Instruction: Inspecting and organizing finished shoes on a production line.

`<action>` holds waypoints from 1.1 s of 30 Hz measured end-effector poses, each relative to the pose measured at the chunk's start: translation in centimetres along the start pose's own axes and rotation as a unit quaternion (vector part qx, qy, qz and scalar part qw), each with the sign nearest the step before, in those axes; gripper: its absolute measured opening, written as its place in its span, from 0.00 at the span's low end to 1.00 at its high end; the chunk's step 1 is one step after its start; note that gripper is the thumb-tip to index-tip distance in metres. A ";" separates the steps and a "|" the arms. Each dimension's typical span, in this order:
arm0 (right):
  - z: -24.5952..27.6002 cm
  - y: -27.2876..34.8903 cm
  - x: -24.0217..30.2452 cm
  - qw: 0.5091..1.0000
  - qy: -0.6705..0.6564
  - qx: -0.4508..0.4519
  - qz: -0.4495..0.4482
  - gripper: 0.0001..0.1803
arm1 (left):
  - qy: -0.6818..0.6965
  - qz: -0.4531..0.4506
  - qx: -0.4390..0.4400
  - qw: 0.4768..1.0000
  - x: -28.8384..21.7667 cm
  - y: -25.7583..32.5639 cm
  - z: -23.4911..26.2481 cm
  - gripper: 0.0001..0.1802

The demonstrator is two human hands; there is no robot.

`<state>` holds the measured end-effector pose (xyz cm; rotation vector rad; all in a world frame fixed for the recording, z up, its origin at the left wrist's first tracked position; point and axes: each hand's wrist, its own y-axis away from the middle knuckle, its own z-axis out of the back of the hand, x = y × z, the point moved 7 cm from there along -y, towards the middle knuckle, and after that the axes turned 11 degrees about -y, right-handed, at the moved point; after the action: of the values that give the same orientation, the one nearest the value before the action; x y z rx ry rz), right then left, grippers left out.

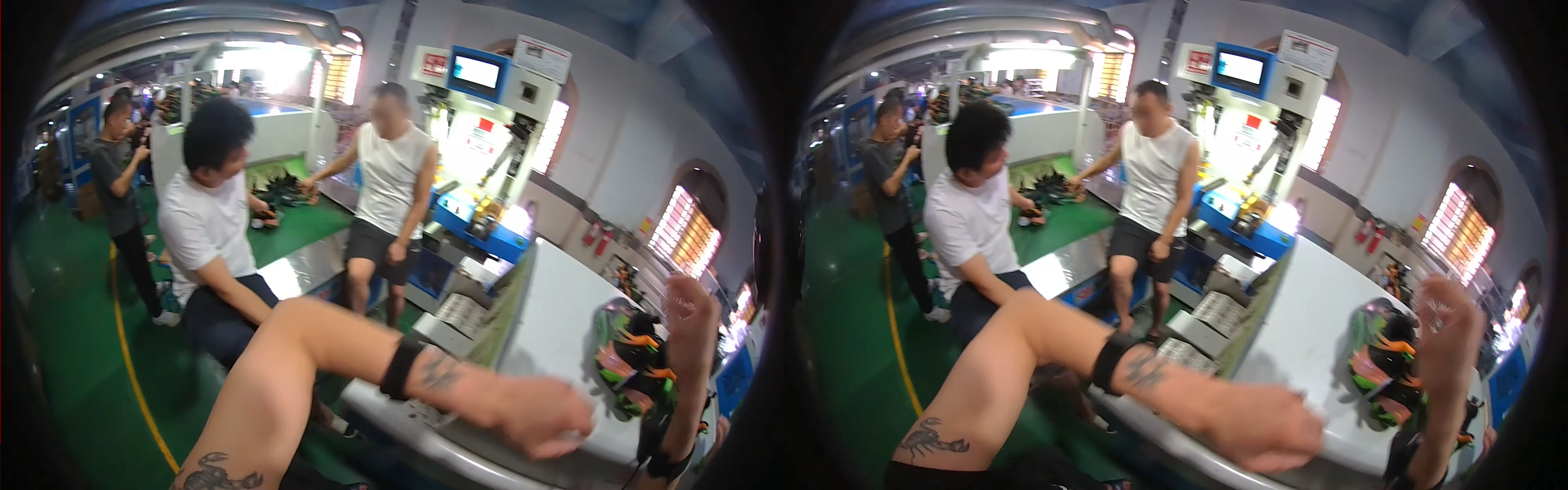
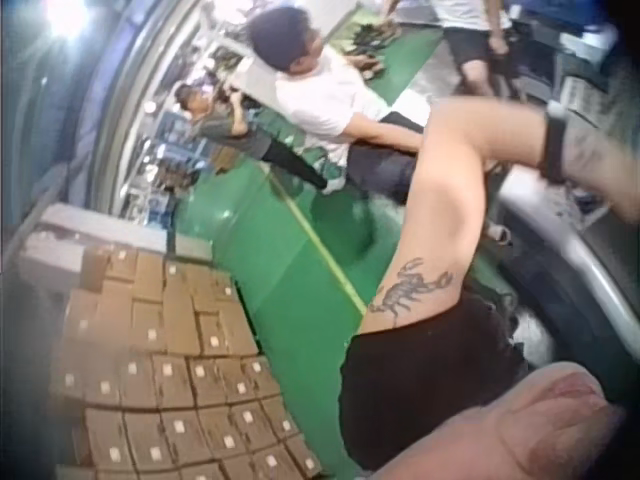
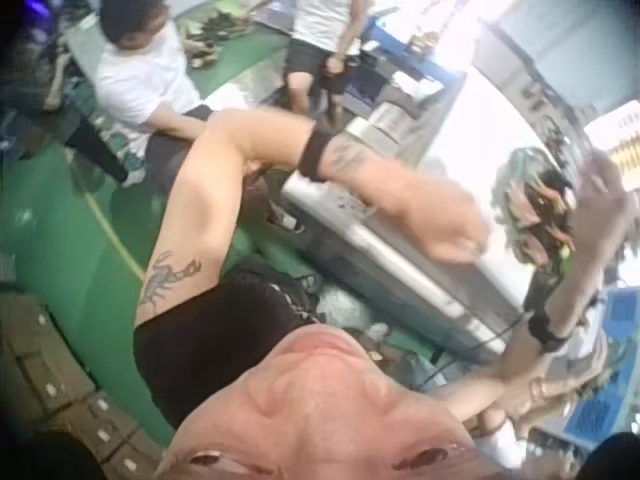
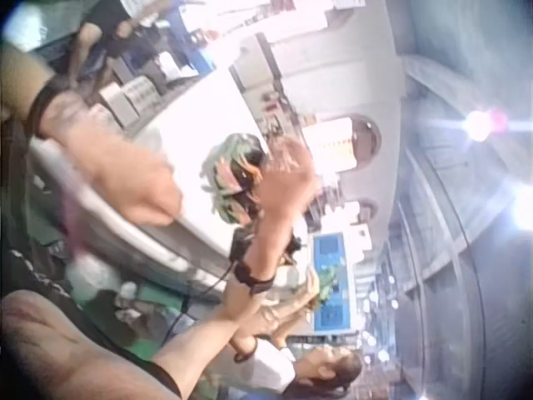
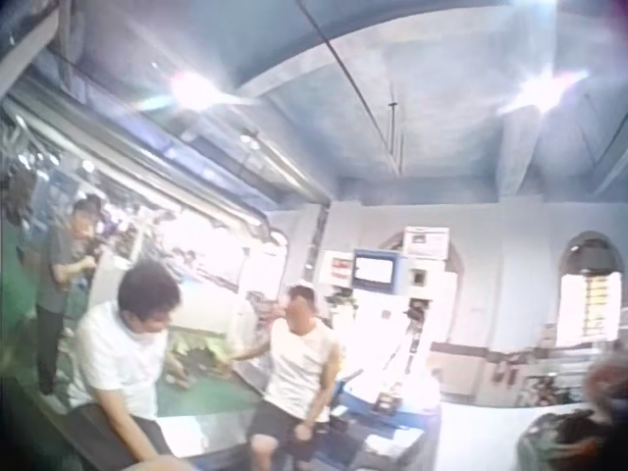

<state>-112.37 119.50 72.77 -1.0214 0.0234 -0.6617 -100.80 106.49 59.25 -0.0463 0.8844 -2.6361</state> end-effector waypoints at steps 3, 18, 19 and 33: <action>-9.6 4.8 15.3 0.965 0.018 0.156 0.212 0.13 | 0.008 0.097 0.227 0.969 -3.7 11.7 -3.3 0.24; -40.6 40.0 55.8 0.593 -0.472 0.628 0.179 0.14 | 0.131 0.960 -0.065 0.239 -52.1 86.6 -20.3 0.18; -40.8 42.7 59.4 0.561 -0.470 0.651 0.200 0.15 | 0.098 0.975 -0.148 0.136 -56.4 89.0 -21.1 0.17; -45.1 27.4 84.4 0.310 -0.841 0.437 0.074 0.13 | 0.152 0.957 -0.222 0.110 -63.3 90.6 -25.7 0.14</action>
<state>-44.89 49.88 50.26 -0.1234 -1.9073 0.8794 -15.89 76.15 -9.62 0.8386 0.5966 0.2846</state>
